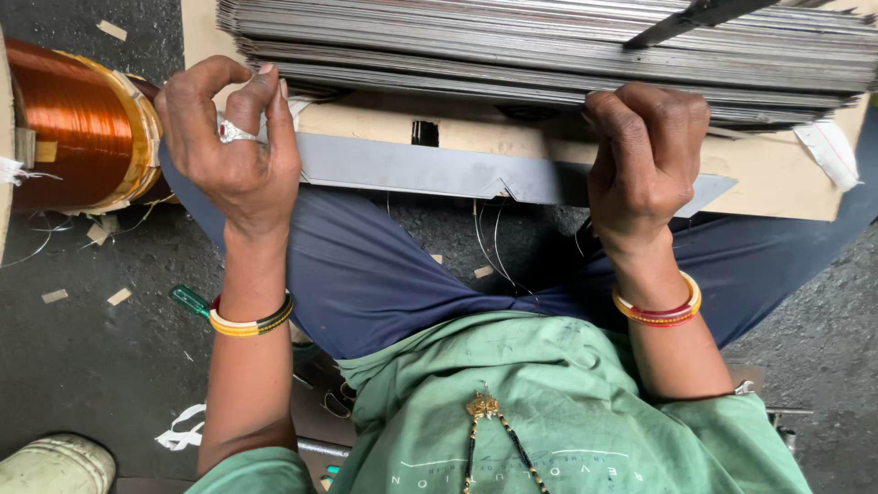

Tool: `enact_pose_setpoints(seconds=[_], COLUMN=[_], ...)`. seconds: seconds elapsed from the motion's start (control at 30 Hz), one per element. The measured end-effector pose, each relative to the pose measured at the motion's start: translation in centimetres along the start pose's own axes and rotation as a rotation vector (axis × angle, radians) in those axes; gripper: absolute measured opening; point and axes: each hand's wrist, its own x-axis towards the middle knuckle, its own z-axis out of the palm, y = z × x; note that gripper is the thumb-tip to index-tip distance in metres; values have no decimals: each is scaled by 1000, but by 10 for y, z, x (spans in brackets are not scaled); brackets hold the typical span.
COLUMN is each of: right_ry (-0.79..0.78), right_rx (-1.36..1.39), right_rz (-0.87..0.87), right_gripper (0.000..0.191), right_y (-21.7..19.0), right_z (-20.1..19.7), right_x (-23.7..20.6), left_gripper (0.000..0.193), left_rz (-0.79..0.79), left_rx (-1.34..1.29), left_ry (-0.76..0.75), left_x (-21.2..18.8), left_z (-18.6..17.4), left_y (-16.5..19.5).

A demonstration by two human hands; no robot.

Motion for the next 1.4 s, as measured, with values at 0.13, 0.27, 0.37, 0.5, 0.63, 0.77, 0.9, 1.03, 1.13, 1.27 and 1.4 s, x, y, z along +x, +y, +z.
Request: enact_pose_setpoints(seconds=[0.13, 0.27, 0.37, 0.5, 0.63, 0.77, 0.9, 1.03, 1.13, 1.27, 1.4], right_ry=[-12, -34, -51, -56, -47, -69, -44, -10, -12, -13, 7], right_rx=[-4, -23, -41, -86, -114, -102, -104, -134, -109, -133, -102], right_rz=[13, 4, 11, 7, 1, 39, -5, -60, -23, 13, -21], right_gripper=[21, 20, 19, 16, 16, 16, 13, 12, 14, 15, 14], right_y=[0, 3, 5, 9, 12, 11, 9, 9, 7, 6, 5], right_z=[1, 3, 5, 10, 13, 13, 10, 11, 14, 14, 8], right_x=[3, 2, 1, 1, -1, -3, -2, 1, 1, 1, 1], left_gripper=[14, 14, 19, 15, 14, 17, 16, 15, 13, 16, 16], left_rz=[-6, 86, 172, 146, 111, 143, 143, 157, 131, 88, 111], left_rx=[34, 75, -29, -213, -199, -155, -134, -131, -127, -129, -182], left_ry=[-39, -39, -42, -107, -48, -11, -3, 43, 30, -5, 43], left_x=[-1, 9, 18, 19, 15, 14, 14, 14, 14, 17, 23], left_z=[0, 3, 19, 43, 51, 48, 46, 48, 49, 45, 43], left_y=[0, 12, 35, 66, 73, 74, 74, 74, 76, 79, 78])
